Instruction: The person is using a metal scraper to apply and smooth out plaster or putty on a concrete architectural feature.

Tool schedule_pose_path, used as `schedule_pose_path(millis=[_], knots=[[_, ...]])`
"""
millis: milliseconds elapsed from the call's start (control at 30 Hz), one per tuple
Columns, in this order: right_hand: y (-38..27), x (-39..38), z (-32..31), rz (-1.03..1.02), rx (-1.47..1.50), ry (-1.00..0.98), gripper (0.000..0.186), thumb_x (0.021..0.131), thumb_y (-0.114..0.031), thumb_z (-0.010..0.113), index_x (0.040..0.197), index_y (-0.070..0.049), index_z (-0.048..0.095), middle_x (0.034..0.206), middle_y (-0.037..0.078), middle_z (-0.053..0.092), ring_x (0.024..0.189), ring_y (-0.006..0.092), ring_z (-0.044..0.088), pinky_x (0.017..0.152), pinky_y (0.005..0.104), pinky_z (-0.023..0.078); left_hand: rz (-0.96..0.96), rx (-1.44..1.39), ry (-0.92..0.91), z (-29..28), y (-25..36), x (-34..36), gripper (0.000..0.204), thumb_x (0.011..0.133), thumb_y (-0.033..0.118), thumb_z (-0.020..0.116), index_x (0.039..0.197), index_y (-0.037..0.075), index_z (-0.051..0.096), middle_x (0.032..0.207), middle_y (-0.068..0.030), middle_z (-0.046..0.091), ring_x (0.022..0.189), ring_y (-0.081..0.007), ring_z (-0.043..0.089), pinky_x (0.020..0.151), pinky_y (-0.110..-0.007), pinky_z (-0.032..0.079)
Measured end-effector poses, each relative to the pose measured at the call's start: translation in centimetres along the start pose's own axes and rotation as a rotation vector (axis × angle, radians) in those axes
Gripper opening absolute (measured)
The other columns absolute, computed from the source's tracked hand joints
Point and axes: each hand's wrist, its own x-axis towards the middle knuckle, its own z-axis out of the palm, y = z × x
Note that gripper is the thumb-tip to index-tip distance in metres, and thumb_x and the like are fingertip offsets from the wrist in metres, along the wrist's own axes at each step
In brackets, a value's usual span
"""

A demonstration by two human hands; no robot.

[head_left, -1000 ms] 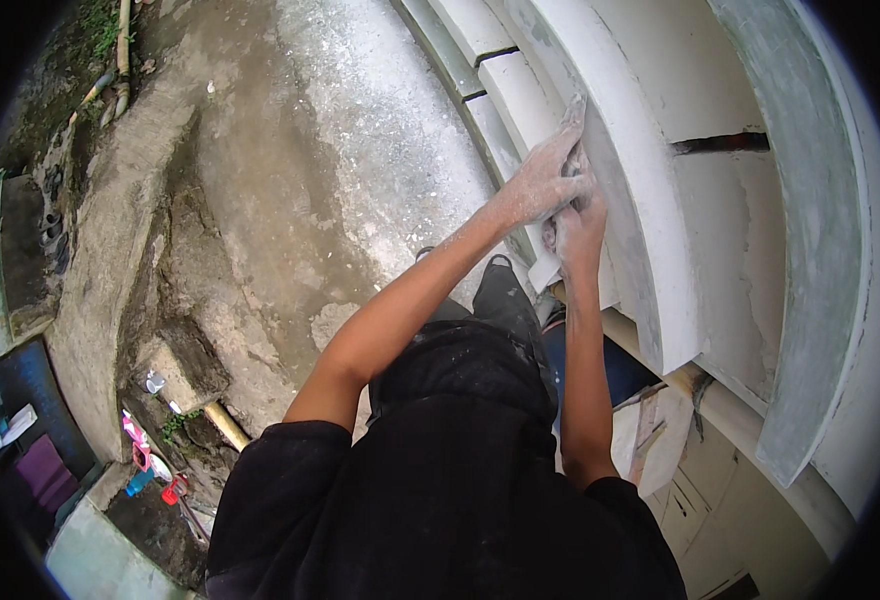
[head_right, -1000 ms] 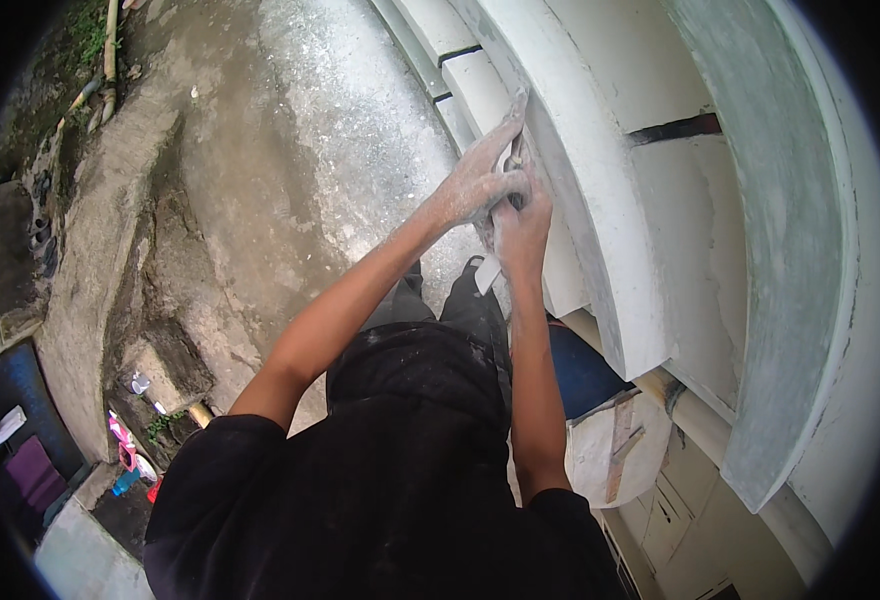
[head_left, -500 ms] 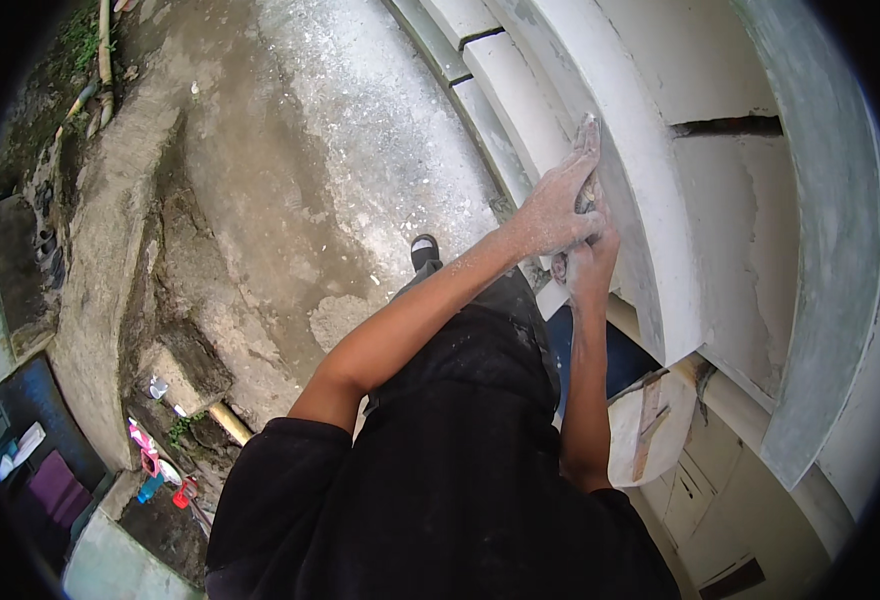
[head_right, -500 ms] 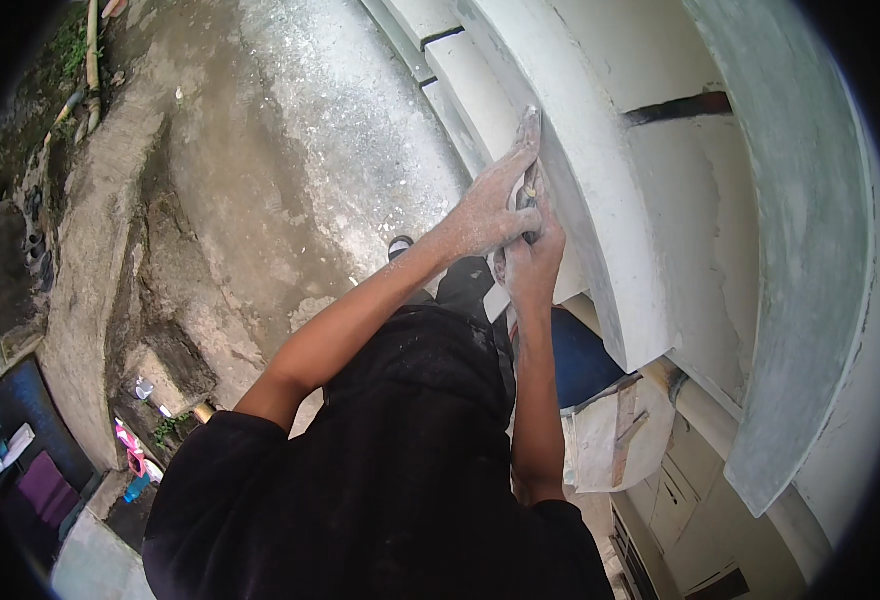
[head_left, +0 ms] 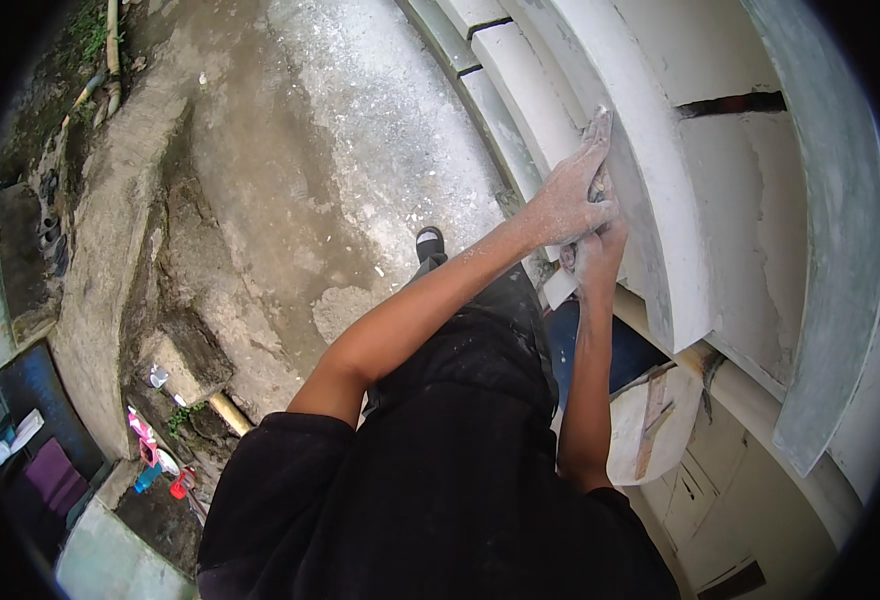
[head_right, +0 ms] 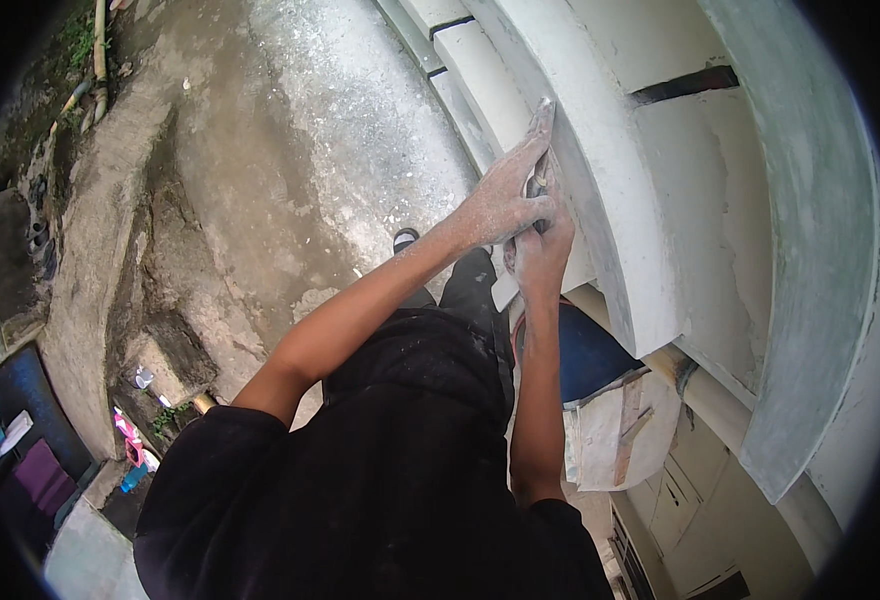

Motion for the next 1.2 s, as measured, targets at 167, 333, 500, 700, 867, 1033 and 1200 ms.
schedule_pose_path(millis=[167,333,500,700,867,1033,1200], knots=[[-0.1,1.4,-0.7,-0.159,-0.111,0.050,0.054,0.076,0.004,0.051,0.130,0.008,0.051,0.065,0.001,0.055,0.048,0.0076,0.048,0.042,0.0242,0.038,0.066,0.029,0.097,0.8,-0.5,0.7,0.106,0.066,0.020,0.063,0.149,-0.008,0.004,0.156,-0.0286,0.005,0.146,-0.0365,0.010,0.119,-0.037,0.013],[0.9,1.4,-0.3,-0.138,-0.121,0.028,0.056,0.073,0.001,0.052,0.129,0.009,0.051,0.079,0.006,0.061,0.063,0.0106,0.055,0.057,0.0250,0.045,0.005,0.023,0.014,-0.1,0.4,0.1,0.105,0.066,0.018,0.062,0.146,-0.013,0.001,0.153,-0.0345,0.007,0.145,-0.0407,0.011,0.118,-0.038,0.017],[-0.8,2.5,0.2,0.028,-0.139,-0.017,0.051,0.076,-0.002,0.056,0.126,0.009,0.053,0.084,0.007,0.063,0.075,0.0112,0.057,0.069,0.0269,0.048,-0.103,0.007,-0.004,-1.4,-0.3,1.7,0.102,0.066,0.019,0.063,0.145,-0.014,0.007,0.153,-0.0345,0.010,0.143,-0.0427,0.015,0.117,-0.038,0.020],[-0.2,1.4,0.7,-0.171,-0.127,0.068,0.044,0.078,-0.004,0.056,0.120,0.011,0.054,0.083,0.008,0.063,0.078,0.0141,0.058,0.072,0.0301,0.047,-0.011,-0.022,0.027,-0.5,0.2,1.3,0.103,0.066,0.018,0.062,0.147,-0.012,0.008,0.155,-0.0308,0.005,0.146,-0.0362,0.008,0.119,-0.035,0.011],[1.9,1.6,0.4,-0.252,-0.204,0.027,0.046,0.078,-0.003,0.055,0.122,0.010,0.054,0.084,0.008,0.065,0.079,0.0171,0.058,0.073,0.0323,0.048,-0.009,-0.108,0.036,-1.2,0.5,0.9,0.104,0.066,0.018,0.062,0.147,-0.011,0.005,0.156,-0.0296,0.004,0.147,-0.0353,0.006,0.119,-0.036,0.009],[-0.8,3.2,-0.2,-0.107,-0.194,-0.024,0.050,0.075,0.001,0.052,0.124,0.010,0.053,0.102,0.015,0.064,0.092,0.0173,0.059,0.082,0.0302,0.047,0.033,0.052,0.078,-1.1,-0.3,2.3,0.104,0.066,0.017,0.061,0.147,-0.012,0.002,0.154,-0.0337,0.003,0.145,-0.0412,0.009,0.118,-0.038,0.017],[0.4,3.0,0.8,-0.178,-0.151,-0.016,0.058,0.074,0.000,0.053,0.131,0.009,0.049,0.102,0.012,0.065,0.085,0.0157,0.061,0.077,0.0268,0.048,0.051,0.062,0.043,-1.8,-0.3,1.9,0.107,0.065,0.019,0.063,0.146,-0.013,0.001,0.153,-0.0359,0.003,0.145,-0.0416,0.009,0.118,-0.038,0.016]])
